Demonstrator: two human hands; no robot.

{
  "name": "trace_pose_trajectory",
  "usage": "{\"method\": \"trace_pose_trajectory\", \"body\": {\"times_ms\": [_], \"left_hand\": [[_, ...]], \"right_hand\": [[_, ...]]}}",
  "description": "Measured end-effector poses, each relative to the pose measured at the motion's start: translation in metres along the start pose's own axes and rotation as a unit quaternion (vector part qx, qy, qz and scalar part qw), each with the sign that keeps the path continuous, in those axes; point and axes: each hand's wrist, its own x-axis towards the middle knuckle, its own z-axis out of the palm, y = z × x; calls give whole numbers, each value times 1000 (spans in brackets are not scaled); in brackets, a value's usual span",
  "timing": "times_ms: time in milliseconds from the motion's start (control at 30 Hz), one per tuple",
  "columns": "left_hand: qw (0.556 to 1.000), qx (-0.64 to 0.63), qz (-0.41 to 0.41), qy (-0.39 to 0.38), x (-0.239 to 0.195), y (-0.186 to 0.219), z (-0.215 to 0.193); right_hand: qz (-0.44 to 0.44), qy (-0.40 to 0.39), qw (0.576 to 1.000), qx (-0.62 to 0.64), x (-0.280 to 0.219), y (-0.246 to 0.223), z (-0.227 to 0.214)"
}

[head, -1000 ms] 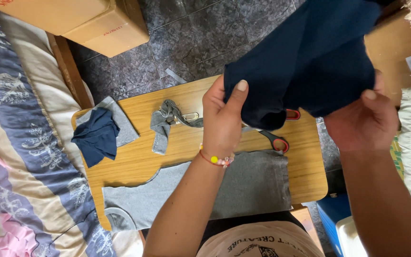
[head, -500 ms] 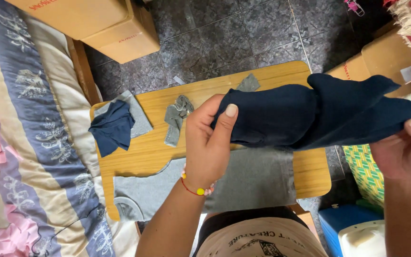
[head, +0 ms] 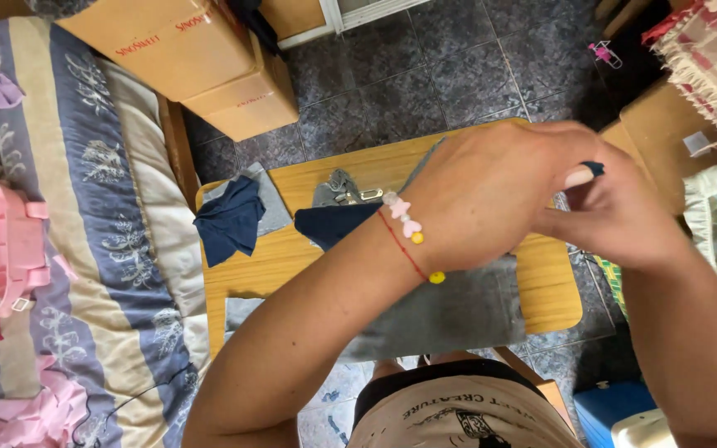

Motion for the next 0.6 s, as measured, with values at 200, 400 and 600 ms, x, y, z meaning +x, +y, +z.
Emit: {"method": "trace_pose_trajectory", "body": {"times_ms": [200, 400, 600], "left_hand": [[981, 67, 10, 182, -59, 5, -41], [945, 79, 3, 316, -124, 16, -79], [885, 72, -15, 459, -160, 21, -87]], "right_hand": [[51, -66, 983, -166, 9, 17, 8], [210, 21, 951, -224, 4, 6, -1], [153, 84, 966, -188, 6, 38, -8]]}}
